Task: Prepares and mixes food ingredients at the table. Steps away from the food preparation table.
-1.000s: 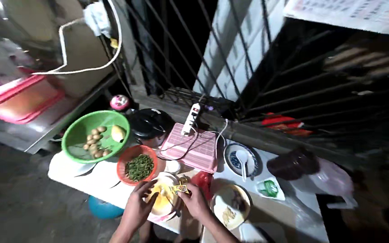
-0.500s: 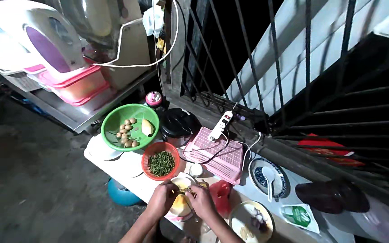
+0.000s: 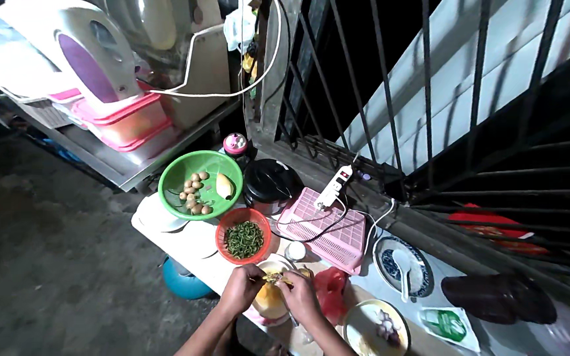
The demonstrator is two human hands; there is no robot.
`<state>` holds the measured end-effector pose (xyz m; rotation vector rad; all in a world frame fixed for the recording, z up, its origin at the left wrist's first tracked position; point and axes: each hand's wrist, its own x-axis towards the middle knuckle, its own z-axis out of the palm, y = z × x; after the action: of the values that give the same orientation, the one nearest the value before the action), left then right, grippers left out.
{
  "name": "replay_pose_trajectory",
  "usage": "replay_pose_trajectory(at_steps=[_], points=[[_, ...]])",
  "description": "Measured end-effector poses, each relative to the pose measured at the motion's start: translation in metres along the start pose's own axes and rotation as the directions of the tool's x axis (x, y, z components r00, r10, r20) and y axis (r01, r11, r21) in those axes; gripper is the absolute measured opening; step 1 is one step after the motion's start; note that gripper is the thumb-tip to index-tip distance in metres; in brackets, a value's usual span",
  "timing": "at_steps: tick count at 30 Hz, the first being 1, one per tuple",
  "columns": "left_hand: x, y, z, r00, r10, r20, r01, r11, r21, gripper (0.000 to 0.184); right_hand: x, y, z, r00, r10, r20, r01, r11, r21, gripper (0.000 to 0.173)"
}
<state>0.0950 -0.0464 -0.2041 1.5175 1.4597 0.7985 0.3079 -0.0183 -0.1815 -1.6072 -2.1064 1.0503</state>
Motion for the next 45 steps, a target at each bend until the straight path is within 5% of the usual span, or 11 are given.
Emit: replay_pose_trajectory(at_steps=[21, 32, 45], points=[[0.005, 0.011, 0.017, 0.999, 0.025, -0.045, -0.023, 0.998, 0.054, 0.012, 0.002, 0.011, -0.014, 0.999, -0.048, 0.014, 0.049, 0.998, -0.031, 0.023], [0.028, 0.035, 0.033, 1.000, 0.023, 0.017, -0.026, 0.986, 0.164, 0.017, -0.004, 0.013, -0.032, 0.997, 0.059, -0.040, -0.061, 0.997, -0.047, 0.022], [-0.006, 0.012, 0.012, 0.998, -0.016, -0.063, 0.026, 0.986, 0.164, 0.012, -0.002, 0.009, 0.000, 0.999, -0.024, 0.032, 0.025, 1.000, -0.017, 0.021]])
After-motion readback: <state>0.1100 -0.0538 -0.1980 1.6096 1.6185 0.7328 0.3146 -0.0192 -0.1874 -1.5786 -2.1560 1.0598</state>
